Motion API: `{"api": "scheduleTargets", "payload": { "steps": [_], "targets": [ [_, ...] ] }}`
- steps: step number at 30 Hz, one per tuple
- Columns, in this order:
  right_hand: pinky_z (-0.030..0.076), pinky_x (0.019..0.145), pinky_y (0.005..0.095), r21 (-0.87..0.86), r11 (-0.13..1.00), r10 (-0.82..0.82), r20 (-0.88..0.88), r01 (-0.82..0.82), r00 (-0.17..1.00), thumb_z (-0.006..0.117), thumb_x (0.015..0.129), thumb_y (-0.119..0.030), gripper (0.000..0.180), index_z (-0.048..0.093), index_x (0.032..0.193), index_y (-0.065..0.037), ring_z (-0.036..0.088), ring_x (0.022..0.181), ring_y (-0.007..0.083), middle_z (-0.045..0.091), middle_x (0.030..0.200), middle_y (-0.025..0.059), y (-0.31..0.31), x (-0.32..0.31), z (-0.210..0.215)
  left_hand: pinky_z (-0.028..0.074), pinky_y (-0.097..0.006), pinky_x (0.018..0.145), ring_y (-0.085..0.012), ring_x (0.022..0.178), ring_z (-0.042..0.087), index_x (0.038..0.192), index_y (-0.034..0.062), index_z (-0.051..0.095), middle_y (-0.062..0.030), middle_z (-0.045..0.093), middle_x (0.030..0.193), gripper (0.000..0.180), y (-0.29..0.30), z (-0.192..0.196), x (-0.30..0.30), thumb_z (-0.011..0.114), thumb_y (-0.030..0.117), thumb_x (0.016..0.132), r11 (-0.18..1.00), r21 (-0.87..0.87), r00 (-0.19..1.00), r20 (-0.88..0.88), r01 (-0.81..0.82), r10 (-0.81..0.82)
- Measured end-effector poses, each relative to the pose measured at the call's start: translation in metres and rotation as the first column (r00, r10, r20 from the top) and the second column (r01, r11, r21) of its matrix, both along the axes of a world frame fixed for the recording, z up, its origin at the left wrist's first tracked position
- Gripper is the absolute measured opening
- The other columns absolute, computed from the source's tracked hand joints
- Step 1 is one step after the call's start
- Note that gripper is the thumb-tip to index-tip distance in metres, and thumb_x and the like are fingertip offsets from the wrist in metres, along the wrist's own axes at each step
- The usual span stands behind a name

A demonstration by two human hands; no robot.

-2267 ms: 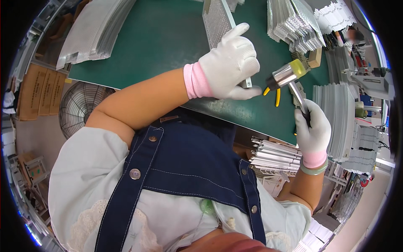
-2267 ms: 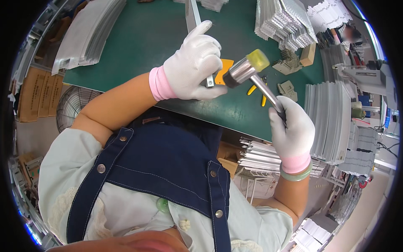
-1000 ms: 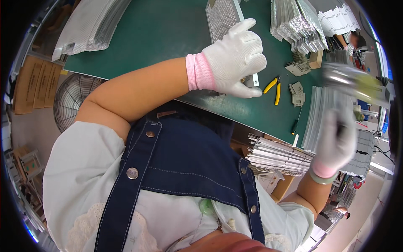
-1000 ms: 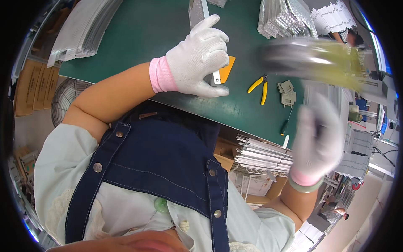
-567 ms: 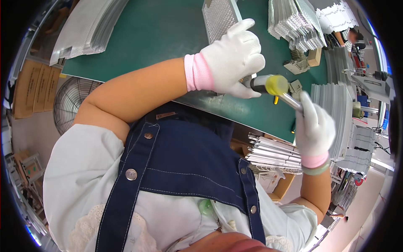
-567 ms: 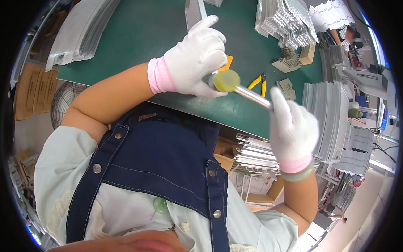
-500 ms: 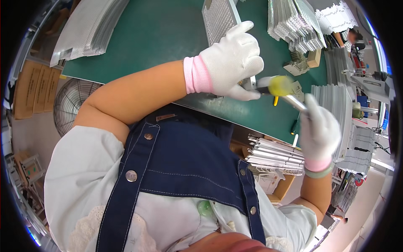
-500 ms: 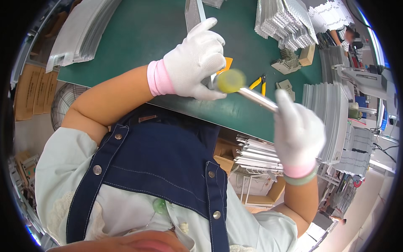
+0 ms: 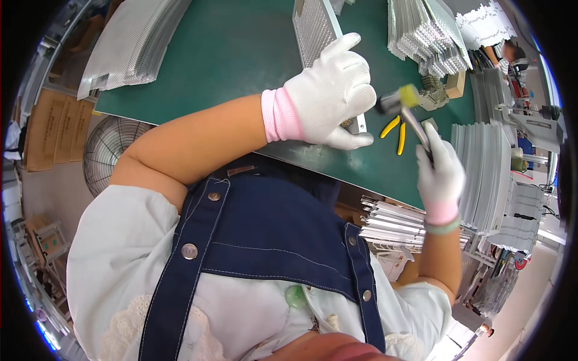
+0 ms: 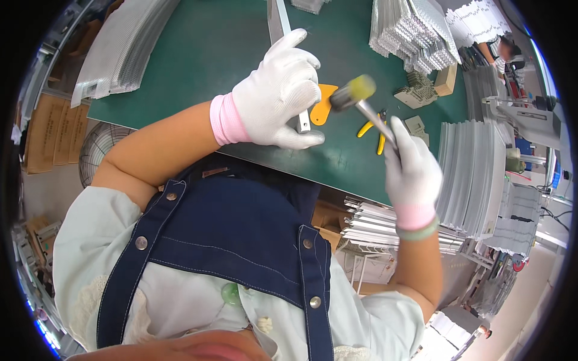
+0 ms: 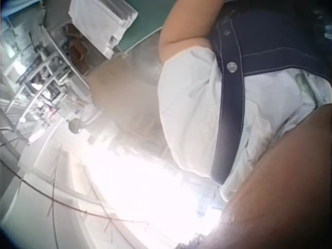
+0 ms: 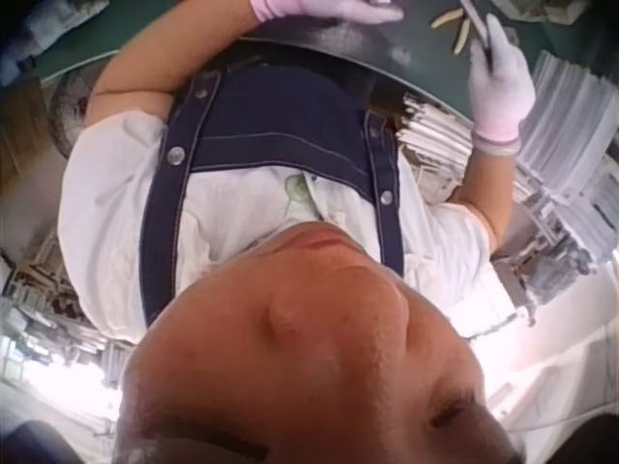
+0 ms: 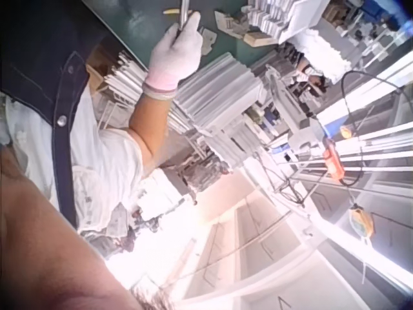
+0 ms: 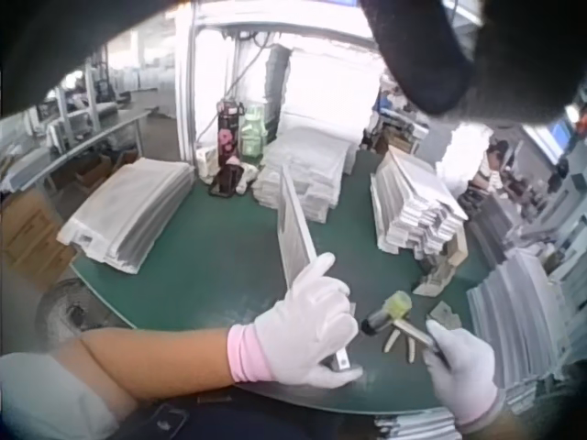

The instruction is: The person assembles rectangular metal frames by placing a mesh screen onto a green workbench, positioning a plastic insert, and fitting white plastic corner pieces. They use a rubber mallet to secure the corners and a yellow plastic scraper to smooth the mesh. The process is repeated for a second unit.

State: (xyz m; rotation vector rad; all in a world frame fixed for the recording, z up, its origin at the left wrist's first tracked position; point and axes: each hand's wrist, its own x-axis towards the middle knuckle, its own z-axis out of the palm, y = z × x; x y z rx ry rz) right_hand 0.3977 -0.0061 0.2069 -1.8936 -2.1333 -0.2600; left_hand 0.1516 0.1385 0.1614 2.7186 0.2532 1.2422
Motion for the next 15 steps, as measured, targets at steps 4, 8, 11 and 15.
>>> {"api": "scheduleTargets", "payload": {
  "steps": [4, 8, 11, 15],
  "targets": [
    [0.051, 0.092, 0.0348, -0.153, 0.967, -0.254, -0.545, 0.203, 0.799, 0.068, 0.091, -0.019, 0.043, 0.062, 0.131, -0.004, 0.068, 0.100, 0.0264, 0.070, 0.112, 0.0167, 0.028, 0.042, -0.118, 0.035, -0.061, 0.107, -0.0325, 0.092, 0.060, 0.069, 0.0072, 0.058, -0.0096, 0.055, 0.076, 0.039, -0.002, -0.001, 0.004, 0.080, 0.038, 0.061, 1.000, 0.000, 1.000, 0.019, 0.009, -0.009],
    [0.054, 0.081, 0.0387, 0.270, 0.633, -0.462, -0.620, 0.726, 0.634, 0.068, 0.091, -0.024, 0.029, 0.067, 0.108, -0.001, 0.068, 0.089, 0.0262, 0.070, 0.100, 0.0136, 0.061, 0.095, -0.070, 0.035, -0.061, 0.107, -0.0320, 0.093, 0.060, 0.068, 0.0065, 0.059, -0.0097, 0.056, 0.074, 0.039, -0.006, 0.001, -0.004, 0.080, 0.038, 0.062, 0.998, 0.002, 0.998, 0.002, -0.057, 0.057],
    [0.053, 0.078, 0.0368, 0.528, 0.482, -0.160, -0.732, 0.699, 0.663, 0.067, 0.091, -0.026, 0.026, 0.066, 0.104, -0.004, 0.066, 0.085, 0.0233, 0.068, 0.096, 0.0104, 0.056, 0.150, 0.039, 0.034, -0.061, 0.108, -0.0323, 0.094, 0.060, 0.070, 0.0055, 0.060, -0.0098, 0.056, 0.074, 0.040, -0.006, 0.005, 0.000, 0.079, 0.039, 0.064, 0.998, 0.023, 0.997, -0.050, -0.055, 0.056],
    [0.052, 0.074, 0.0343, 0.595, 0.686, 0.211, -0.713, 0.419, 0.669, 0.066, 0.090, -0.029, 0.022, 0.065, 0.097, -0.008, 0.064, 0.080, 0.0195, 0.065, 0.089, 0.0061, 0.074, 0.163, 0.153, 0.033, -0.061, 0.108, -0.0328, 0.095, 0.060, 0.072, 0.0044, 0.062, -0.0104, 0.056, 0.074, 0.041, -0.004, 0.005, 0.010, 0.079, 0.041, 0.065, 0.998, 0.042, 0.998, -0.026, -0.048, 0.049]
  ]
}}
